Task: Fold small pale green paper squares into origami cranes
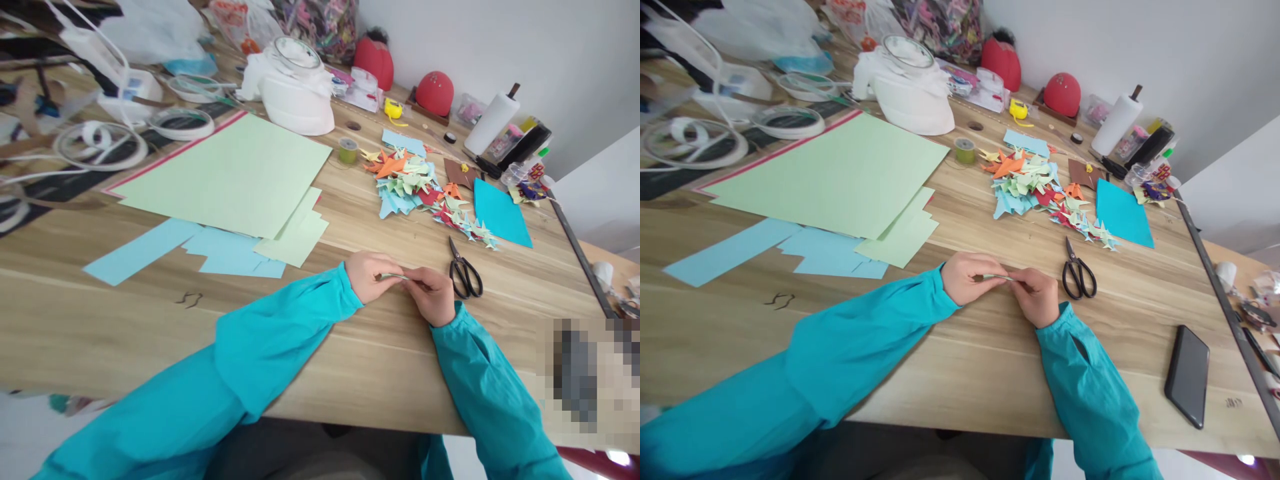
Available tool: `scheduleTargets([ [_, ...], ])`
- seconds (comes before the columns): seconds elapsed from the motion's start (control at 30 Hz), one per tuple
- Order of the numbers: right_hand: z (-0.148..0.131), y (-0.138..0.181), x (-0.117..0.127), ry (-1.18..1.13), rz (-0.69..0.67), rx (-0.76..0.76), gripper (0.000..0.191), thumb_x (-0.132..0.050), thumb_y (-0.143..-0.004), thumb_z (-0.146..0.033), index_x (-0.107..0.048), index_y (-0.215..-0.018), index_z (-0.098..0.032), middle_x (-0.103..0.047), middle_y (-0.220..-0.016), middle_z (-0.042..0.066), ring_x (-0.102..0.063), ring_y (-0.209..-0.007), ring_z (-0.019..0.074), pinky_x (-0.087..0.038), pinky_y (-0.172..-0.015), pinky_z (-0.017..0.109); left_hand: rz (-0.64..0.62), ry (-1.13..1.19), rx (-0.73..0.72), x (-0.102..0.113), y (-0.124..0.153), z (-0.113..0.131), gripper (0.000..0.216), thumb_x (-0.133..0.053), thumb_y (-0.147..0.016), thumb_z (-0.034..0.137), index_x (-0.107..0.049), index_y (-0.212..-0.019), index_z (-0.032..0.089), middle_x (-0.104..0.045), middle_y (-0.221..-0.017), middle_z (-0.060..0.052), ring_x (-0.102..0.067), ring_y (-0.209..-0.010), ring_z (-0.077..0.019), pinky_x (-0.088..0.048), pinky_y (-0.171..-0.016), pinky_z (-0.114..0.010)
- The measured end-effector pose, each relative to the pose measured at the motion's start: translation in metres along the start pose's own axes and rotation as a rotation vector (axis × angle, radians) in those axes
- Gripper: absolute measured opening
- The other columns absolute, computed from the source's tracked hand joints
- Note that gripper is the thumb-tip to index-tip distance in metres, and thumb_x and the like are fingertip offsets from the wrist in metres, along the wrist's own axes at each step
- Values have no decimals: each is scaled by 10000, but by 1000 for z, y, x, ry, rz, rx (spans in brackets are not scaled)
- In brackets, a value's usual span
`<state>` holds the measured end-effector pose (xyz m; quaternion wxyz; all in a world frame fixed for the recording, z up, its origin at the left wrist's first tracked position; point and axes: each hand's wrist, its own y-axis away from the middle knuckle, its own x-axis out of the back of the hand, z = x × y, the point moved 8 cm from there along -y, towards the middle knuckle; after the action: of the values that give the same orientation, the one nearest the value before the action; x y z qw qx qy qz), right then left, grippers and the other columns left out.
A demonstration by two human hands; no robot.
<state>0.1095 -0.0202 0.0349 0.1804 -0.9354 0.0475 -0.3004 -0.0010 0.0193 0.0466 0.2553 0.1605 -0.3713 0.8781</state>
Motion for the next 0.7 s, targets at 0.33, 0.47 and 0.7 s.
scheduleTargets([
  [0.33, 3, 0, 3, -1, 32, 4, 124, -584, -734, -160, -680, -798, -205, -679, -704, 50, -622, -647, 167, -496, -606, 295, -19, 29, -1, -2, -2, -2, 160, -590, -732, 272, -684, -748, 144, -692, -717, -54, -629, -640, -128, -502, -613, -213],
  [0.47, 3, 0, 4, -13, 42, -6, 108, -603, -721, -155, -679, -787, -198, -683, -723, 57, -622, -662, 170, -494, -613, 295, -17, 27, -26, -1, -2, 0, 154, -558, -757, 236, -688, -746, 155, -694, -731, -50, -627, -649, -118, -499, -628, -208],
  [0.7, 1, 0, 4, -34, 67, -23, 104, -634, -710, -198, -673, -805, -188, -673, -722, 58, -606, -636, 159, -493, -596, 282, 21, -39, -37, 4, -2, 3, 150, -556, -755, 212, -684, -734, 136, -683, -703, -57, -612, -624, -113, -486, -606, -201],
])
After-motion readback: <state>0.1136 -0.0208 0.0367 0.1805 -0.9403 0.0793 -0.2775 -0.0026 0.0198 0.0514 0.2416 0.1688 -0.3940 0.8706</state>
